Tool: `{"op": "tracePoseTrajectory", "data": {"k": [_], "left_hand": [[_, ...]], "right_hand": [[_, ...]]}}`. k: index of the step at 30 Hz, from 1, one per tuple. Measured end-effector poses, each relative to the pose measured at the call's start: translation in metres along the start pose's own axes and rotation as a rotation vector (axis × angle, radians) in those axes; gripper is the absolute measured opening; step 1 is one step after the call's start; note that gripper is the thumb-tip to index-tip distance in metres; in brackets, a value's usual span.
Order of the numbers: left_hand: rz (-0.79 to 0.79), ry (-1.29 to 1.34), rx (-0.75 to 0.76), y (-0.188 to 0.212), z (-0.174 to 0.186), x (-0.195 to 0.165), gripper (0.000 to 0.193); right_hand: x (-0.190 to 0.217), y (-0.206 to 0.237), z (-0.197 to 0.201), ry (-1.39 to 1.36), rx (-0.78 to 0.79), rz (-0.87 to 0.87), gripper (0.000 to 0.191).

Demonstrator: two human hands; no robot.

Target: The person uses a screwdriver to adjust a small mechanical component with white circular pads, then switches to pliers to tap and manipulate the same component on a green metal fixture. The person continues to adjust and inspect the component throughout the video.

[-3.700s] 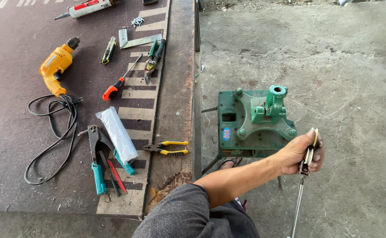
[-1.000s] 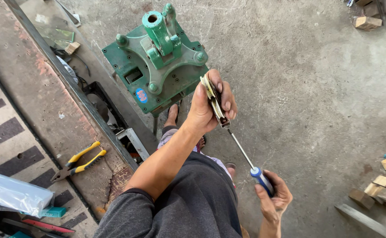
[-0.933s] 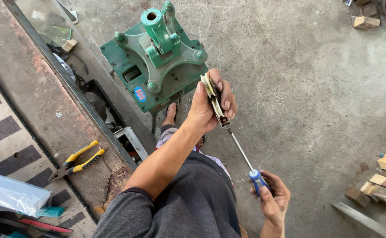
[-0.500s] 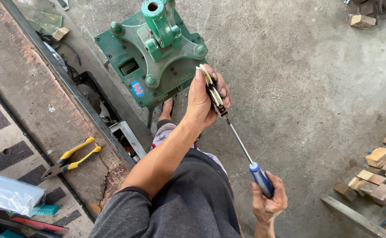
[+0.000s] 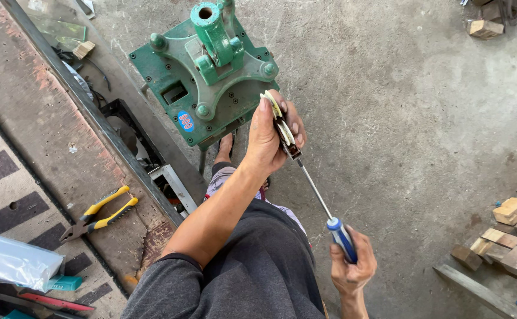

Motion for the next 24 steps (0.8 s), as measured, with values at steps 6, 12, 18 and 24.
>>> {"op": "tracePoseTrajectory", "data": {"k": [6, 12, 18, 24], "left_hand": [[0.026, -0.011, 0.098, 0.003, 0.001, -0.002, 0.044], [0.022, -0.025, 0.152, 0.006, -0.005, -0.004, 0.046], [0.011, -0.088, 0.183, 0.006, -0.012, -0.003, 0.047], [0.060, -0.084, 0.165, 0.006, -0.013, -0.004, 0.047]], "right_hand": [[-0.016, 0.008, -0.001, -1.105, 0.432, -1.021, 0.050], [0.006, 0.008, -0.008, -0.245, 0.116, -0.188, 0.052], [-0.012, 0.028, -0.013, -0.741, 0.320, -0.720, 0.048], [-0.027, 0.025, -0.011, -1.463, 0.617, -0.999, 0.062]]}}
Point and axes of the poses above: each hand's wrist, its own y-axis away from the middle knuckle, its own z-axis out of the back of the hand, x = y × z, the point moved 1 cm from there along -y, towards the middle knuckle, and after that the axes turned 4 degrees about y, right-handed, at the moved point
